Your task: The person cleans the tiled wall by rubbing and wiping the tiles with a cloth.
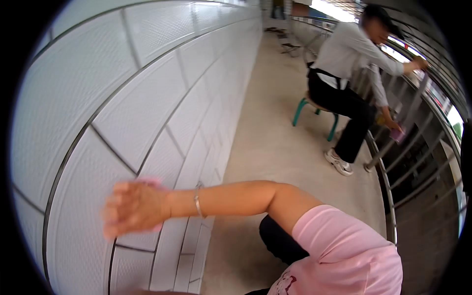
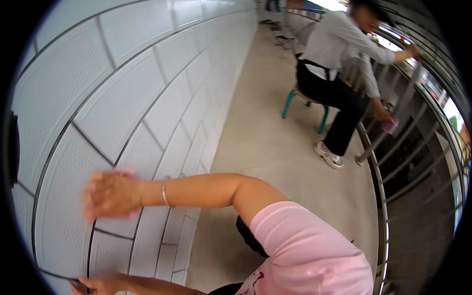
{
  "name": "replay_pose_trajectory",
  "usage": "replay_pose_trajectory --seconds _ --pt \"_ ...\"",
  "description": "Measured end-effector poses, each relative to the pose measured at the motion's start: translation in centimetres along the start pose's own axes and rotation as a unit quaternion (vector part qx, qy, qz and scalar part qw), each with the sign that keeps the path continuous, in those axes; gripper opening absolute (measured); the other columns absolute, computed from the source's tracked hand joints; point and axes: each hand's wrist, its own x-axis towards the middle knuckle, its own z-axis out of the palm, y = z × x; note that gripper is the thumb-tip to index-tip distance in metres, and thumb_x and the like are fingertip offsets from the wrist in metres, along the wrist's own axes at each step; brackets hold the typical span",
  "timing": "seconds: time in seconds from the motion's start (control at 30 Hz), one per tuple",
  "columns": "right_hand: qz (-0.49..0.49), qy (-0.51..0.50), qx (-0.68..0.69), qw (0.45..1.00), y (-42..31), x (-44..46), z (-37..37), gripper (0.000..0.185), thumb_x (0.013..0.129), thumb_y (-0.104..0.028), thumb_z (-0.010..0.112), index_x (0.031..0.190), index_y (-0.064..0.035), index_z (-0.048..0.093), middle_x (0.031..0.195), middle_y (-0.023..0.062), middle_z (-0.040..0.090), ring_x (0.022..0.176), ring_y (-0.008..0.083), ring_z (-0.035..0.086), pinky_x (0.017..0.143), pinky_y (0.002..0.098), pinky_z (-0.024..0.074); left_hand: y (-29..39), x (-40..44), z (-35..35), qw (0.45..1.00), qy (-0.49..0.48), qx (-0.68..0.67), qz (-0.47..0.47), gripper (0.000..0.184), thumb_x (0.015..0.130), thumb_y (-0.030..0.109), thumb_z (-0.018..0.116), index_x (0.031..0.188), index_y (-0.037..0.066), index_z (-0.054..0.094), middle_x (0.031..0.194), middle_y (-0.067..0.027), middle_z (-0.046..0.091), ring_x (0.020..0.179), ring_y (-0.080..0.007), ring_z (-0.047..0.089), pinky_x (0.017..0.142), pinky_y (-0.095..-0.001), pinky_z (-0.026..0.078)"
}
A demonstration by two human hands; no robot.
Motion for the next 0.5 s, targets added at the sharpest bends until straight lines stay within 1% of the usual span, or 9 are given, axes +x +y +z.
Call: replay_pose_trajectory --seconds 0.03,0.07,0.13,0.2,0.27,0.33,0.4,0.47,0.5 --pt "0.046 0.048 -0.021 0.998 0.9 1.4 0.2 0.015 0.081 -0.027 0.065 0.091 -0.0281 0.054 0.095 -0.0033 0.047 0.095 0.0191 0.046 0.084 0.0376 0.0363 0.7 1.0 0.1 0.999 0.0 -0.036 -0.021 0.031 0.089 0.004 0.068 0.116 -0.006 0.059 0.117 -0.0184 0.059 0.101 -0.028 0.064 0.093 -0.0362 0.052" --pt "0.131 0.042 0.067 0.988 1.3 2.7 0.7 0.018 0.078 -0.024 0.069 0.093 -0.028 0.06 0.096 -0.0035 0.05 0.092 0.0189 0.048 0.082 0.0373 0.0366 1.8 1.2 -0.3 0.999 0.001 0.02 0.027 0.033 0.087 0.003 0.069 0.117 -0.005 0.059 0.117 -0.0166 0.059 0.102 -0.0257 0.063 0.09 -0.0345 0.051" --pt "0.158 0.155 0.021 0.975 1.3 7.4 0.4 0.027 0.073 -0.02 0.073 0.097 -0.0265 0.063 0.097 -0.0037 0.052 0.088 0.0172 0.048 0.076 0.0349 0.0377 4.9 1.2 0.5 0.998 0.02 0.066 -0.013 0.03 0.09 0.005 0.063 0.118 -0.003 0.059 0.12 -0.0134 0.058 0.108 -0.0237 0.057 0.094 -0.0342 0.045" --pt "0.126 0.193 0.022 0.973 -0.9 8.0 2.4 0.034 0.068 -0.019 0.077 0.1 -0.0246 0.064 0.101 -0.0055 0.053 0.088 0.015 0.048 0.074 0.0324 0.0385 6.4 1.4 0.9 0.996 0.018 0.074 -0.047 0.035 0.088 0.008 0.06 0.121 -0.002 0.056 0.121 -0.0127 0.054 0.111 -0.024 0.053 0.097 -0.0354 0.039" --pt "0.08 0.162 0.073 0.981 -3.9 5.6 3.1 0.036 0.065 -0.02 0.079 0.098 -0.0238 0.064 0.102 -0.0062 0.053 0.089 0.0149 0.049 0.076 0.031 0.039 7.2 1.4 1.0 0.994 0.035 0.054 -0.083 0.03 0.09 0.005 0.056 0.119 -0.001 0.059 0.118 -0.0101 0.056 0.108 -0.0211 0.051 0.095 -0.032 0.04" --pt "0.042 0.044 0.107 0.992 -4.7 0.7 1.5 0.04 0.065 -0.018 0.08 0.101 -0.0246 0.063 0.102 -0.0064 0.053 0.089 0.0153 0.05 0.075 0.0311 0.0404 7.0 1.8 0.3 0.995 0.013 0.071 -0.072 0.031 0.09 0.005 0.054 0.12 0.0 0.059 0.122 -0.01 0.055 0.11 -0.0196 0.05 0.094 -0.0313 0.041" --pt "0.079 -0.026 0.094 0.992 -4.2 -3.8 -0.7 0.045 0.065 -0.015 0.078 0.106 -0.0212 0.062 0.102 -0.0035 0.055 0.085 0.0165 0.052 0.07 0.0316 0.0418 7.9 2.3 0.3 0.993 0.015 0.073 -0.093 0.03 0.09 0.004 0.052 0.118 0.0 0.06 0.119 -0.0095 0.056 0.109 -0.0194 0.051 0.094 -0.0314 0.041" --pt "0.191 -0.13 0.126 0.965 -3.2 -5.9 -3.4 0.032 0.075 -0.011 0.072 0.104 -0.0175 0.06 0.102 -0.0007 0.056 0.09 0.0166 0.055 0.082 0.0332 0.0439 8.7 2.6 0.6 0.991 0.02 0.03 -0.129 0.027 0.09 0.004 0.049 0.114 -0.001 0.06 0.111 -0.0084 0.059 0.105 -0.0194 0.054 0.093 -0.0316 0.042" --pt "0.192 -0.13 0.126 0.965 -3.6 -6.2 -3.8 0.032 0.075 -0.011 0.072 0.104 -0.0175 0.06 0.102 -0.0007 0.056 0.09 0.0166 0.055 0.082 0.0332 0.0439 8.6 2.4 0.4 0.995 -0.009 0.029 -0.099 0.024 0.091 0.003 0.047 0.111 -0.002 0.06 0.106 -0.0083 0.06 0.103 -0.0193 0.056 0.092 -0.0311 0.043"
